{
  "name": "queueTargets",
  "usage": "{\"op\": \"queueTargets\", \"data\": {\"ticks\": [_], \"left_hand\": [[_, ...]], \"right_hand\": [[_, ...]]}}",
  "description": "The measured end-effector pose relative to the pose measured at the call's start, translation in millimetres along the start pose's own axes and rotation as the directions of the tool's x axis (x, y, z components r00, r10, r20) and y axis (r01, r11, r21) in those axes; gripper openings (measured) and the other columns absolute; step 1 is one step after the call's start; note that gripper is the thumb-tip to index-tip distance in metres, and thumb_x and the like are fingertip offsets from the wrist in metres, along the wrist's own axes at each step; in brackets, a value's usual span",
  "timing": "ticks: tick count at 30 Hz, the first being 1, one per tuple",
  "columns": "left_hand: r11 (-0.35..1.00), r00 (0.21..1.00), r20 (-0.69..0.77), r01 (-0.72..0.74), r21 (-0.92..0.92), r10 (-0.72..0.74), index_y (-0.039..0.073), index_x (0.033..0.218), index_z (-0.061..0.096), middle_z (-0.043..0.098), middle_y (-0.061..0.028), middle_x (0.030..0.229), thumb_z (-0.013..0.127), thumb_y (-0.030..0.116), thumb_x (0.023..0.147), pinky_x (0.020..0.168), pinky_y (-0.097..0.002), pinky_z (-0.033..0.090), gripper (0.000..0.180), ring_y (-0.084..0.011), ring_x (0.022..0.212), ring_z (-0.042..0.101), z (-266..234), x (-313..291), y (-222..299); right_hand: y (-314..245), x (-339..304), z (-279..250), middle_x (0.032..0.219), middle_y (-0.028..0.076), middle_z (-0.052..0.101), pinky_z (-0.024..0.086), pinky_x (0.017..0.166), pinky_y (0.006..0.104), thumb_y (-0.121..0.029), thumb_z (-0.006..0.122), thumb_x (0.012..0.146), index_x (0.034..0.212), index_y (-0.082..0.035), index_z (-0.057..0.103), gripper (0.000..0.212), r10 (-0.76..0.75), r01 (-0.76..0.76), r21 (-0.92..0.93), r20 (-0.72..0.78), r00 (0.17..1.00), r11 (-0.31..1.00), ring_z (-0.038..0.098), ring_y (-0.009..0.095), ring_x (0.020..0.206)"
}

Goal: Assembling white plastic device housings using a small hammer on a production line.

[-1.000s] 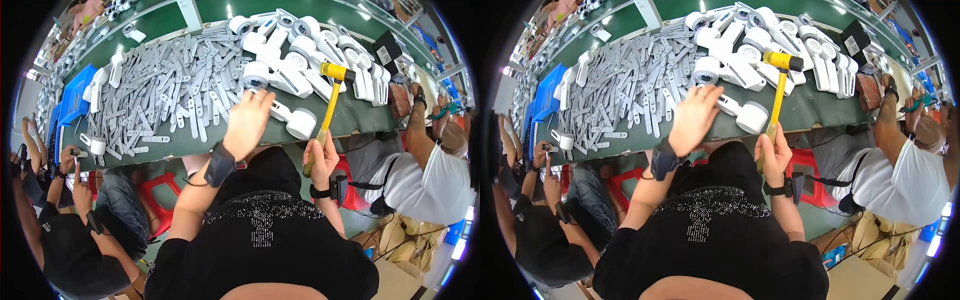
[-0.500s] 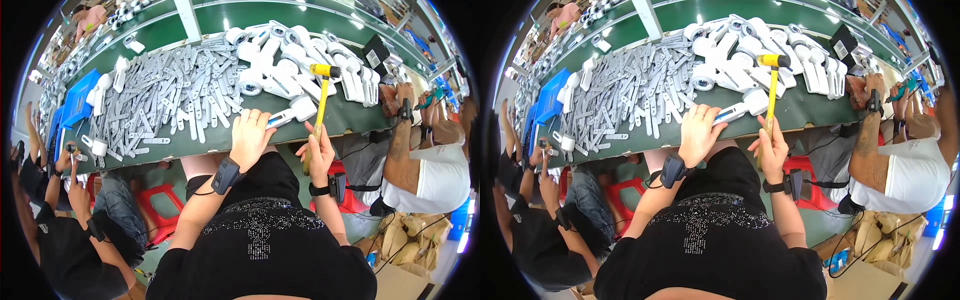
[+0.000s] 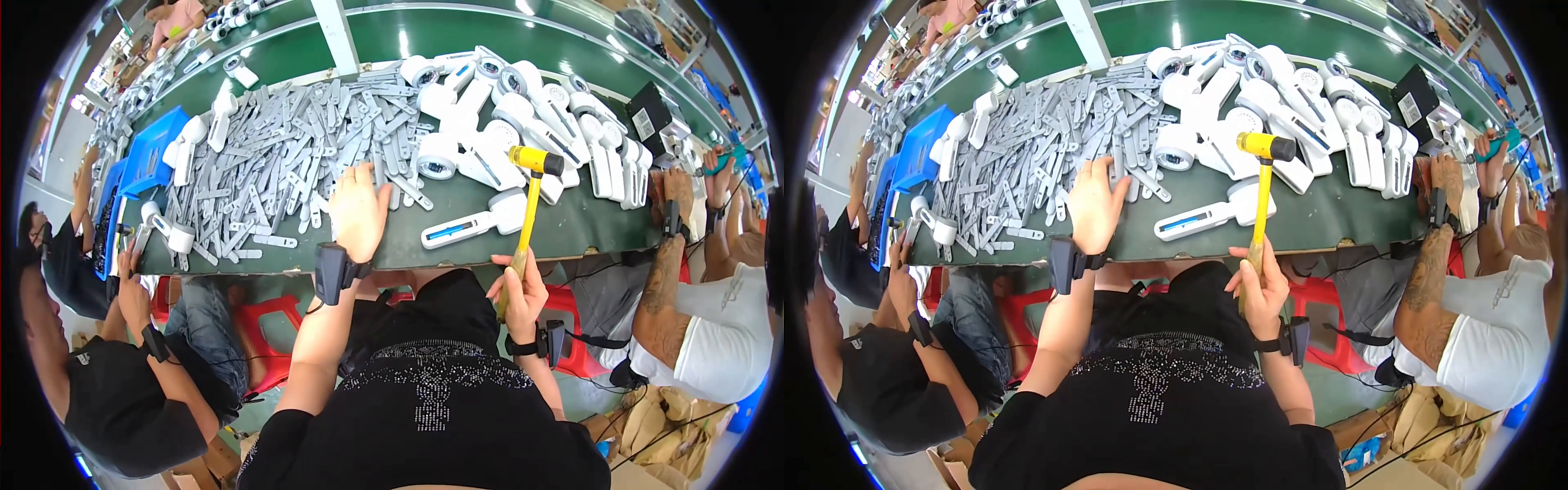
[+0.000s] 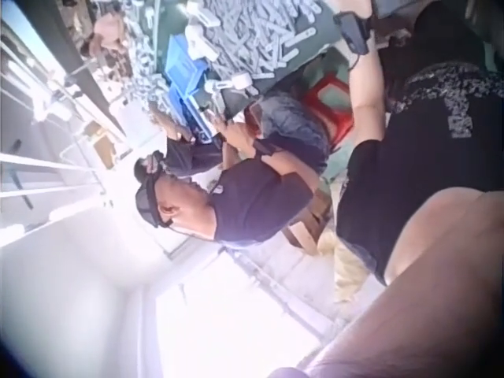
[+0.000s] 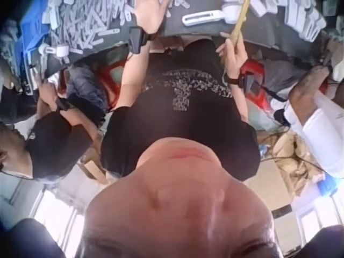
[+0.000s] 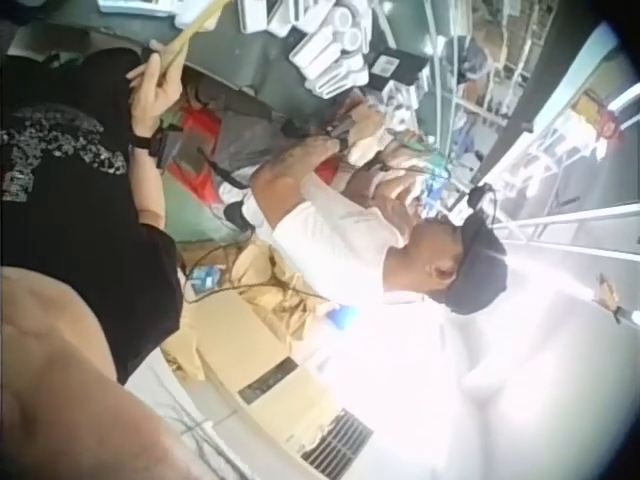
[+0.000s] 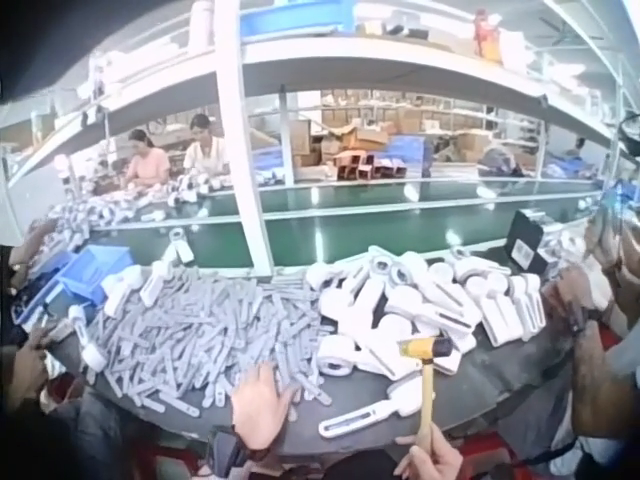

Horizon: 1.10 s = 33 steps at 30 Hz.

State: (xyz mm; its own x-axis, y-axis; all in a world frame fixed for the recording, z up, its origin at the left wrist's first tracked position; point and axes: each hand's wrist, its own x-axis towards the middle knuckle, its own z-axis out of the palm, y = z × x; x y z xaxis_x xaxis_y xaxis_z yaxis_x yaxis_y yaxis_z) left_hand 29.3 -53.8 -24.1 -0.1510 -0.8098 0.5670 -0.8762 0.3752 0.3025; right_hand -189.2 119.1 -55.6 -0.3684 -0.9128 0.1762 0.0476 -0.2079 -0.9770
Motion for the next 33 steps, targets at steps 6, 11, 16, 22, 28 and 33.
{"op": "queueTargets", "data": {"ticks": [6,11,16,22,28,33], "left_hand": [[0.982,0.985,0.147,0.116,-0.148,-0.094,0.005,0.095,0.063,0.059,-0.0139,0.092,0.067,0.014,0.08,0.073,-0.0429,0.049,0.019,-0.0336,0.088,0.059,-2.7,19.3,-7.0],[0.984,0.993,0.056,0.115,-0.139,-0.108,0.002,0.088,0.064,0.059,-0.0144,0.084,0.064,0.011,0.082,0.07,-0.0434,0.049,0.011,-0.0352,0.08,0.06,-3.2,30.1,-11.5],[0.96,0.99,0.031,0.139,-0.243,-0.136,0.0,0.09,0.061,0.059,-0.0181,0.086,0.059,0.005,0.085,0.072,-0.0434,0.047,0.007,-0.0381,0.08,0.058,-30.9,21.9,1.0],[0.855,0.965,0.201,-0.042,-0.517,0.169,-0.002,0.11,0.053,0.052,-0.0221,0.096,0.046,-0.002,0.09,0.08,-0.0439,0.043,0.021,-0.0397,0.092,0.052,-39.9,-27.3,71.0],[0.943,0.95,0.163,-0.222,-0.247,0.266,0.009,0.117,0.064,0.046,-0.0064,0.083,0.065,0.012,0.084,0.077,-0.0373,0.035,0.033,-0.0227,0.08,0.047,-22.9,-34.5,82.0],[0.947,0.949,0.148,-0.244,-0.212,0.278,0.01,0.115,0.066,0.046,-0.0047,0.08,0.066,0.014,0.084,0.075,-0.0366,0.034,0.031,-0.0208,0.078,0.047,-20.2,-33.5,94.5]], "right_hand": [[-4.5,6.9,-1.5,0.107,0.017,0.066,0.046,0.048,0.0197,-0.001,0.048,0.095,0.142,0.003,0.035,0.049,0.025,-0.026,0.032,0.01,1.0,0.999,0.059,0.01,0.056],[-6.8,2.3,-6.4,0.102,0.016,0.066,0.047,0.049,0.0202,0.0,0.047,0.095,0.143,0.003,0.034,0.05,0.058,-0.057,0.07,-0.025,0.998,0.996,0.058,0.011,0.055],[-14.4,-5.3,-19.2,0.097,0.014,0.066,0.047,0.048,0.0204,0.0,0.047,0.094,0.143,0.002,0.035,0.05,0.045,-0.042,0.049,-0.058,0.997,0.998,0.058,0.011,0.054],[-18.1,-11.5,-30.2,0.092,0.013,0.064,0.047,0.048,0.0208,0.0,0.048,0.094,0.143,0.002,0.035,0.051,0.051,-0.05,0.029,-0.052,0.997,0.998,0.058,0.011,0.055],[-21.1,-14.6,-29.7,0.092,0.013,0.063,0.046,0.05,0.0207,0.002,0.046,0.094,0.143,0.003,0.033,0.051,0.073,-0.069,0.069,-0.064,0.995,0.995,0.057,0.011,0.055],[-18.8,-17.6,-32.1,0.091,0.013,0.063,0.046,0.05,0.0204,0.003,0.046,0.094,0.143,0.005,0.033,0.051,0.04,-0.037,0.081,-0.045,0.998,0.996,0.056,0.01,0.055]]}}
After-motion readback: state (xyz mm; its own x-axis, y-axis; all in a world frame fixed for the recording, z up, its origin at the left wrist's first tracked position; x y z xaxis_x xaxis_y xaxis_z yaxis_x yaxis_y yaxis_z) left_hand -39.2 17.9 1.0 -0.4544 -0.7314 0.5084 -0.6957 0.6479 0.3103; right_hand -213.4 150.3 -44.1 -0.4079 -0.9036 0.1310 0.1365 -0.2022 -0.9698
